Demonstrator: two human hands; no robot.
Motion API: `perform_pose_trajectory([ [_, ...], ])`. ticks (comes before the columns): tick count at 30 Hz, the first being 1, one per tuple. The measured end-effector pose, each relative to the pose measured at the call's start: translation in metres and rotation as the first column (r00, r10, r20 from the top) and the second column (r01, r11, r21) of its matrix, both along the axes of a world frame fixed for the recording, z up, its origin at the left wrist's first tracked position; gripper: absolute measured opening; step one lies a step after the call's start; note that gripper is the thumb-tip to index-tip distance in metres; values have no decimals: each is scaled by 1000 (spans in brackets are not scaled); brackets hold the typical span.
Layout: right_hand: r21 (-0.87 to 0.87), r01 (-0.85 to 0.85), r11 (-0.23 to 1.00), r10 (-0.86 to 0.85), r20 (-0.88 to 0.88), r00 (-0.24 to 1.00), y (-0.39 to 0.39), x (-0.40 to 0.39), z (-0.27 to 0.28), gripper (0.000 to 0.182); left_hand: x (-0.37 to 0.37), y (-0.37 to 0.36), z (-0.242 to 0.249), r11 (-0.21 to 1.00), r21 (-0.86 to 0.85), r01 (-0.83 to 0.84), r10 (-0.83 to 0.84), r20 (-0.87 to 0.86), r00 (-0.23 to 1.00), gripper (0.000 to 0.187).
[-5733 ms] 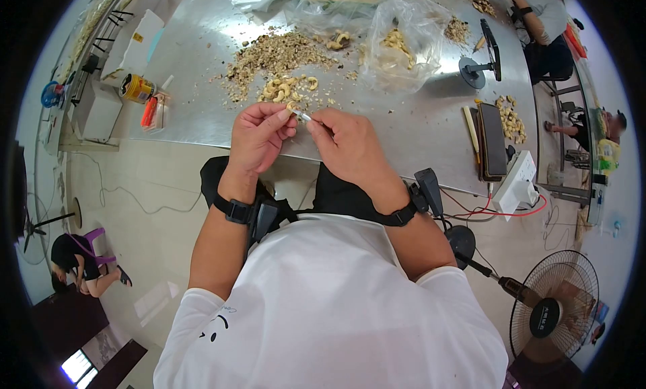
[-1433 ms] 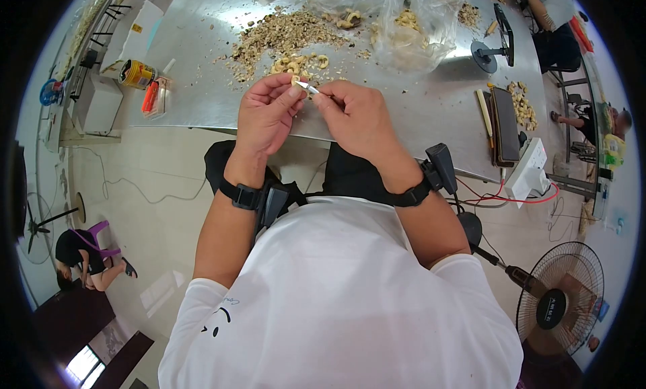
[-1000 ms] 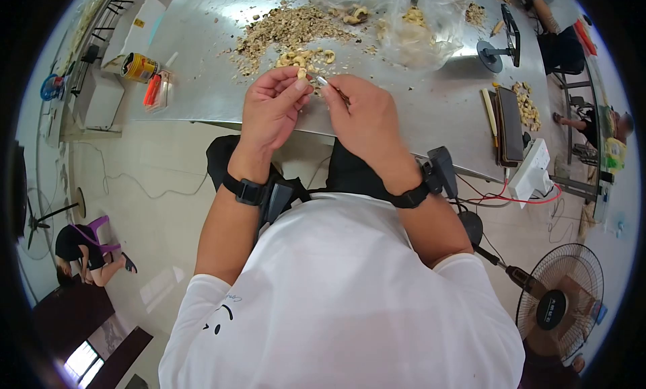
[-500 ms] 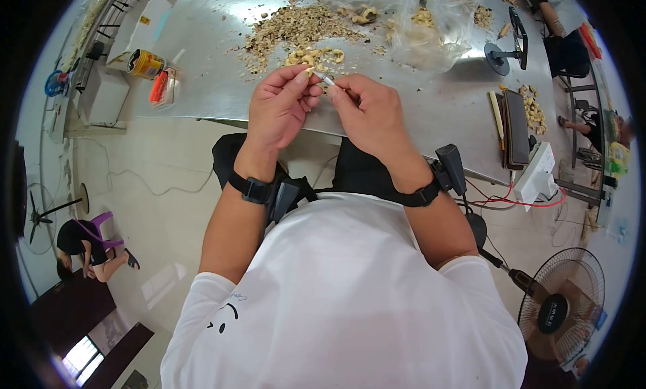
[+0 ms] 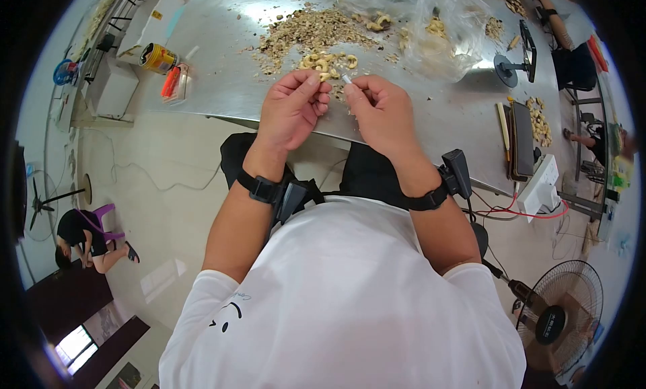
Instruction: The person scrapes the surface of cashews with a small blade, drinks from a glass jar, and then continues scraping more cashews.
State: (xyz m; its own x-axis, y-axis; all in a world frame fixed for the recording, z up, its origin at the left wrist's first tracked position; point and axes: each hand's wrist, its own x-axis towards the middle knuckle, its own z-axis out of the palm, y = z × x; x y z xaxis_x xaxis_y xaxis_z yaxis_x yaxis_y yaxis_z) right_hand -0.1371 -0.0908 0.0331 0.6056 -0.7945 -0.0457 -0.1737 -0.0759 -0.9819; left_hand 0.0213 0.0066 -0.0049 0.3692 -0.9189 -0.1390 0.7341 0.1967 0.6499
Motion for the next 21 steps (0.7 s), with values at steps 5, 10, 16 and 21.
perform_pose_trajectory([
  [5, 13, -21, 1000, 20, 77, 997, 0, 5, 7, 18, -2, 0, 4, 998, 25, 57, -59, 101, 993, 16],
  [10, 127, -28, 992, 17, 85, 996, -3, 6, -3, 20, -5, 3, 7, 996, 45, 81, -88, 185, 979, 16],
  [16, 251, -28, 968, -10, 151, 988, 2, 3, 4, 11, -7, 4, 7, 997, 47, 68, -78, 243, 967, 13],
  [21, 318, -46, 947, 3, 134, 991, 6, 1, 7, 8, -6, 4, 7, 998, 37, 58, -66, 244, 968, 11],
])
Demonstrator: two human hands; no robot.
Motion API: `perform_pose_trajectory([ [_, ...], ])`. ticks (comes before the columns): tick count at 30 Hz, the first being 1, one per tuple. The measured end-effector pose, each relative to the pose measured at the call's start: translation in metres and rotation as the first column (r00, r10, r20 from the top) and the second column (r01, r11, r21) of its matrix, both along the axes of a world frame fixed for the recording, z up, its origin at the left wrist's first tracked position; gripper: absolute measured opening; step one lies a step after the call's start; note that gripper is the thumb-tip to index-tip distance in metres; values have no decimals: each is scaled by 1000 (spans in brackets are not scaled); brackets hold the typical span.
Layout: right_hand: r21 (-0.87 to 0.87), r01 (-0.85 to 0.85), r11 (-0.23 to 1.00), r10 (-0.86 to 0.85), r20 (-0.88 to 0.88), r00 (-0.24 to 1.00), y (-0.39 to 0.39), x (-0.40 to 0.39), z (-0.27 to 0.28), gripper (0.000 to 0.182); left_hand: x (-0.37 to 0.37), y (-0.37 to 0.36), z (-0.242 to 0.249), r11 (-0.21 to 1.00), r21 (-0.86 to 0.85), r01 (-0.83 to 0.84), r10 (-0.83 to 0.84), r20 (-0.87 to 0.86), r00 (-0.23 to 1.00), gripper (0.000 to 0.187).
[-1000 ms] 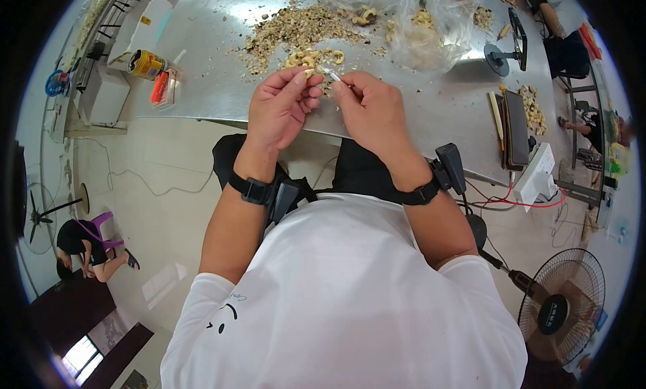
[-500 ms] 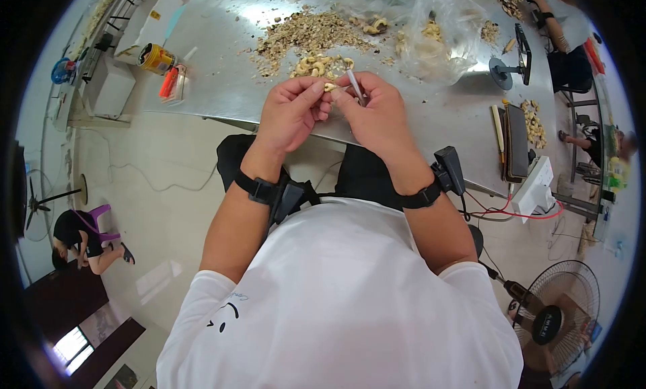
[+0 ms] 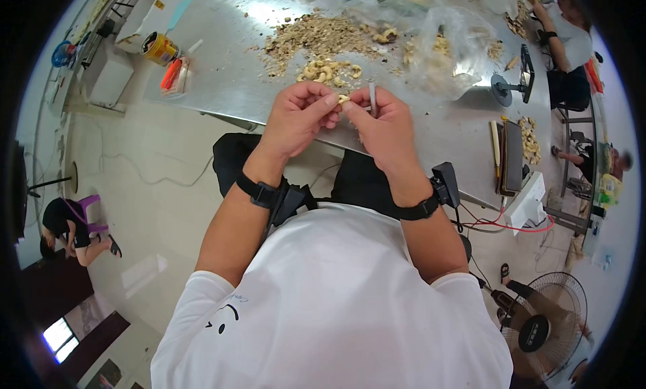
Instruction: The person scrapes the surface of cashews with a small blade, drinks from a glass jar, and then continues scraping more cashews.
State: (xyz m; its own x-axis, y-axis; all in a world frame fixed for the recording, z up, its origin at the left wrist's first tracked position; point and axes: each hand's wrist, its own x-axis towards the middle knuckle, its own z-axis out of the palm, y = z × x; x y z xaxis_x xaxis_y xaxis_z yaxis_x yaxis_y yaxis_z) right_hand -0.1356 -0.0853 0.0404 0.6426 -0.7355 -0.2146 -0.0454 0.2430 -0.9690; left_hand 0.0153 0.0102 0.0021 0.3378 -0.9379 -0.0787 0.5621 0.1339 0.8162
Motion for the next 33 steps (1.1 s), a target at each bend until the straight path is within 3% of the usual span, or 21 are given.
perform_pose_trajectory([
  [5, -58, 64, 996, -68, -65, 996, 3, -5, 4, 8, -5, 0, -2, 998, 50, -45, 37, 154, 987, 11],
  [10, -186, 93, 978, -99, -23, 995, -18, 0, 2, 9, -6, -1, -2, 998, 41, -50, 49, 37, 998, 18],
  [14, -326, 122, 938, -163, -103, 981, -56, 11, 34, 12, -5, 0, 4, 999, 11, -31, 31, -17, 999, 25],
  [17, -372, 182, 910, -220, -62, 974, -102, 37, 58, 17, -7, -1, 6, 999, 13, -29, 29, 13, 1000, 26],
  [22, -471, 385, 793, -398, 76, 914, -186, 91, 76, 13, -8, -3, 2, 999, -15, -29, 28, -21, 999, 22],
  [25, -603, 383, 700, -470, 15, 883, -201, 94, 62, 19, -10, 0, -8, 994, -106, -33, 38, 40, 999, 23],
  [27, -844, 91, 528, -427, -171, 888, -160, 61, 70, 27, -12, -1, -11, 983, -181, -34, 47, 69, 997, 25],
  [28, -792, 49, 608, -344, -207, 916, -139, 48, 63, 27, -11, 0, -12, 976, -214, -32, 49, 74, 996, 27],
  [30, -846, -140, 514, -212, -284, 935, -98, 9, 49, 21, -10, 1, -10, 974, -223, -42, 64, 91, 994, 29],
  [33, -798, -309, 517, -223, -474, 852, -62, -28, 22, 18, -13, 0, -7, 987, -156, -49, 70, 133, 989, 31],
])
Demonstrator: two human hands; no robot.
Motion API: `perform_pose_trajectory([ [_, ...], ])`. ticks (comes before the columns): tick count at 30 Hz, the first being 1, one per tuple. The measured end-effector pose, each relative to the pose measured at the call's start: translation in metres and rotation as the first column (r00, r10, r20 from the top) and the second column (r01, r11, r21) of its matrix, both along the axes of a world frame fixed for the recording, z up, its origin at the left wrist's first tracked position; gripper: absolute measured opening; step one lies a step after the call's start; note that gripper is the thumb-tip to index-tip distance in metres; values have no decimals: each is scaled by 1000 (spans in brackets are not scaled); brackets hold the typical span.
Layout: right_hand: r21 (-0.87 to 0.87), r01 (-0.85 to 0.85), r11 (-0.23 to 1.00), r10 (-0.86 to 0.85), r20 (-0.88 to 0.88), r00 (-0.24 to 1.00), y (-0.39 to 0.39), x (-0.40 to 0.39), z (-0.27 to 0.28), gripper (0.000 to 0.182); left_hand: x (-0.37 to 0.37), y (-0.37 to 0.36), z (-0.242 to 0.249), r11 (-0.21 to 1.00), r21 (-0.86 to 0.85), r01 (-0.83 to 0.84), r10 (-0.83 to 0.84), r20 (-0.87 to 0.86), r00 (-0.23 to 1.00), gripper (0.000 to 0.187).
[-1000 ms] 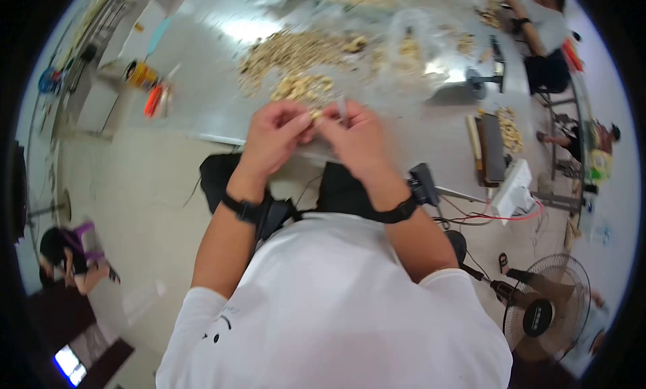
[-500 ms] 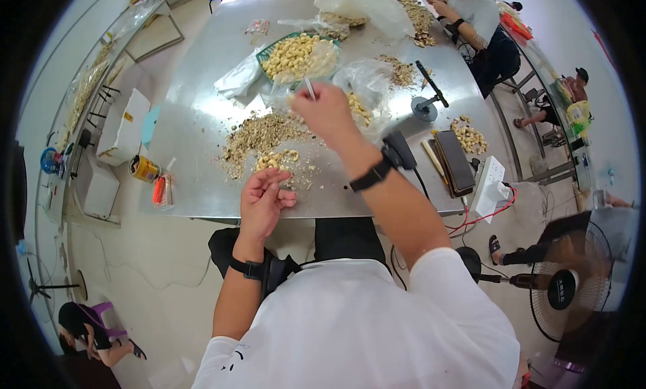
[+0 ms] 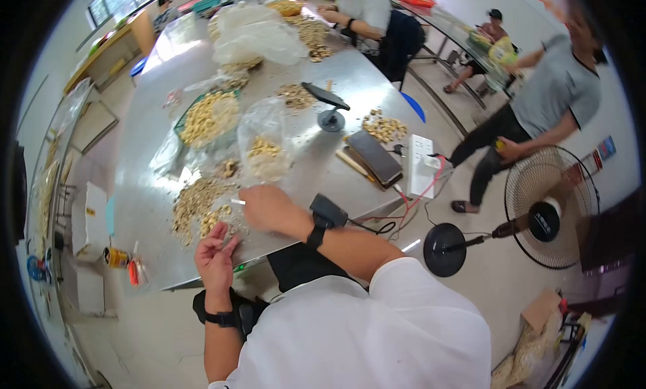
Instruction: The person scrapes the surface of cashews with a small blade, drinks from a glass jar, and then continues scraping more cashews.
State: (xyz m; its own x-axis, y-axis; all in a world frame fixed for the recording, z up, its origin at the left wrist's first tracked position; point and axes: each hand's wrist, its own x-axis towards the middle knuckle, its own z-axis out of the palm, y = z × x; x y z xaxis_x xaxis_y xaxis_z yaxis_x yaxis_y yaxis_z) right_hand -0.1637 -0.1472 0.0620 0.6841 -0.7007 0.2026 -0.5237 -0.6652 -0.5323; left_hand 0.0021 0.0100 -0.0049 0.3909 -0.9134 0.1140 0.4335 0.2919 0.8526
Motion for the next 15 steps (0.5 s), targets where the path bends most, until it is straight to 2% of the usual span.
perform_pose_trajectory([
  [5, -45, 73, 996, -76, -85, 993, 16, -32, -24, 14, -7, -2, 7, 994, 108, 10, -27, 155, 988, 20],
  [7, -114, 63, 992, -71, -66, 995, 15, -37, -32, 14, -7, -4, 12, 989, 145, 3, -32, 201, 979, 18],
  [11, -148, 6, 989, -6, 2, 1000, 26, -41, -15, 25, -15, -8, 19, 1000, -2, 28, -27, 254, 967, 23],
  [14, -261, 54, 964, 53, 387, 920, 57, -24, 1, 46, -22, -7, 34, 997, -20, 76, -71, 187, 980, 25],
  [15, -191, -50, 980, 128, 422, 898, 69, -19, 17, 56, -27, -8, 40, 995, -32, 98, -96, 67, 993, 35],
])
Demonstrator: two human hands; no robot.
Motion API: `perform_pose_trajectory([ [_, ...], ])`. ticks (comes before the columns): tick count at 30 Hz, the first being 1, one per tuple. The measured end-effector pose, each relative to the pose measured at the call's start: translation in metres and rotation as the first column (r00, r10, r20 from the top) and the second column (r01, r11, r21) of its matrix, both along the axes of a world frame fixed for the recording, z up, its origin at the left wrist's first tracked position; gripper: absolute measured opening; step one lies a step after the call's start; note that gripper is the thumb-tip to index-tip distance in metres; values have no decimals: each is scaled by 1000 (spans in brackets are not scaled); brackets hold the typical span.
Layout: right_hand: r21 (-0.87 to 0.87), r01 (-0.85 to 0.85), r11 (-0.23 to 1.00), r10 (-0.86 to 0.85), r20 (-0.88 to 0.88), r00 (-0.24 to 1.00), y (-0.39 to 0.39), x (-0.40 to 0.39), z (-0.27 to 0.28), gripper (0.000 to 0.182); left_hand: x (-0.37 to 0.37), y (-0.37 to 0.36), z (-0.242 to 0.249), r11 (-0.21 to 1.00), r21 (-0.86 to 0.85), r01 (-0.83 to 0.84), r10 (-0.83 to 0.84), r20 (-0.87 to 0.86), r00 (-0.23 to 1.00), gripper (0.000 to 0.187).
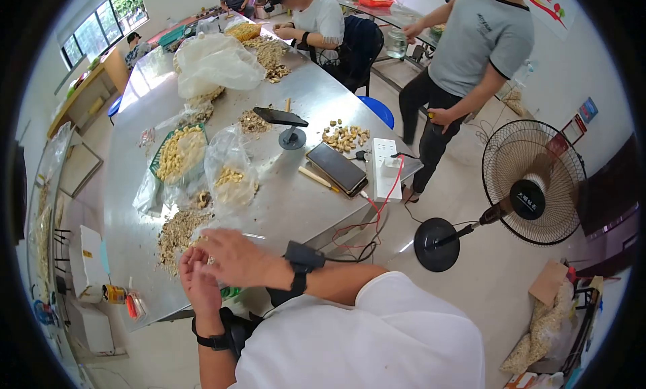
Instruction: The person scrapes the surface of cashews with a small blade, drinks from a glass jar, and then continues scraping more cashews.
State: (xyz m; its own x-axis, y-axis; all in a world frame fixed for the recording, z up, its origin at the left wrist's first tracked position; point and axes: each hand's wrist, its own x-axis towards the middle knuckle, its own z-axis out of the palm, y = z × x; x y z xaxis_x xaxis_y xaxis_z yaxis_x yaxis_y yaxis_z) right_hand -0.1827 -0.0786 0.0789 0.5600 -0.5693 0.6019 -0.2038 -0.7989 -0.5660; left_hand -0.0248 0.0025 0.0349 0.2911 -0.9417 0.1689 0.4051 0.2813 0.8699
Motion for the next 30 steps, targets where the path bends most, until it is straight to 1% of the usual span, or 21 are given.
perform_pose_trajectory([
  [1, 70, -117, 991, 115, 36, 993, 11, 6, 12, 67, -5, 0, 7, 1000, -3, 23, -23, -117, 993, 47],
  [2, 104, -190, 976, 182, 88, 979, 22, 14, 11, 70, -10, 0, 14, 999, -8, 42, -42, -234, 971, 60],
  [4, 163, -346, 924, 312, 201, 928, 44, 36, 8, 75, -15, 1, 30, 998, -14, 69, -69, -408, 911, 66],
  [5, 109, -327, 939, 306, 174, 936, 44, 44, 5, 78, -18, 3, 39, 997, -22, 79, -80, -474, 877, 69],
  [7, 1, -291, 957, 288, 118, 950, 40, 56, 1, 84, -21, 11, 55, 996, -58, 71, -91, -516, 852, 75],
  [10, -24, -271, 962, 272, 82, 959, 35, 64, 8, 83, -23, 27, 78, 989, -139, 54, -120, -533, 838, 84],
  [11, 24, -247, 969, 244, 99, 965, 35, 65, 12, 80, -25, 30, 83, 987, -156, 36, -116, -541, 833, 87],
  [13, 106, -197, 975, 183, 124, 975, 32, 67, 24, 76, -25, 29, 88, 982, -189, -6, -93, -511, 854, 94],
  [14, 95, -204, 974, 189, 149, 971, 37, 74, 19, 74, -17, 30, 80, 977, -204, 58, -126, -339, 932, 98],
  [15, 82, -213, 974, 196, 176, 965, 43, 86, 11, 73, -28, 25, 94, 975, -173, -139, 23, -545, 838, 87],
  [16, 68, -222, 973, 204, 202, 958, 48, 94, 7, 71, -49, 12, 119, 941, -102, -322, 154, -719, 678, 77],
  [18, -22, -228, 973, 229, 93, 969, 43, 81, 24, 68, -47, 13, 129, 953, -129, -275, 87, -751, 655, 76],
  [19, -60, -232, 971, 234, 35, 972, 37, 70, 30, 67, -26, 30, 119, 976, -215, -42, -101, -611, 785, 86],
  [20, -21, -164, 986, 166, 84, 983, 27, 62, 26, 67, -11, 44, 111, 948, -249, 199, -295, -445, 845, 98],
  [22, 63, -35, 997, 23, 172, 985, -7, 48, 14, 69, 0, 55, 121, 867, -344, 361, -443, -201, 874, 88],
  [23, 92, 46, 995, -61, 171, 983, -22, 33, 15, 70, 7, 57, 125, 815, -376, 440, -498, -67, 864, 83],
  [24, 123, 126, 984, -145, 164, 976, -36, 13, 17, 72, 22, 62, 116, 843, -322, 431, -476, -73, 876, 76],
  [26, 47, 326, 944, -329, 82, 941, -60, -35, 28, 72, 47, 76, 79, 888, -202, 414, -438, -93, 894, 63],
  [28, 147, 439, 886, -461, 204, 863, -88, -81, 45, 75, 41, 75, 57, 973, -36, 227, -230, -93, 969, 50],
  [29, 140, 544, 828, -561, 211, 800, -102, -102, 56, 78, 37, 73, 48, 991, 47, 129, -125, -75, 989, 44],
  [30, 134, 641, 756, -653, 219, 725, -115, -120, 63, 82, 34, 72, 37, 987, 99, 124, -113, -111, 987, 40],
])
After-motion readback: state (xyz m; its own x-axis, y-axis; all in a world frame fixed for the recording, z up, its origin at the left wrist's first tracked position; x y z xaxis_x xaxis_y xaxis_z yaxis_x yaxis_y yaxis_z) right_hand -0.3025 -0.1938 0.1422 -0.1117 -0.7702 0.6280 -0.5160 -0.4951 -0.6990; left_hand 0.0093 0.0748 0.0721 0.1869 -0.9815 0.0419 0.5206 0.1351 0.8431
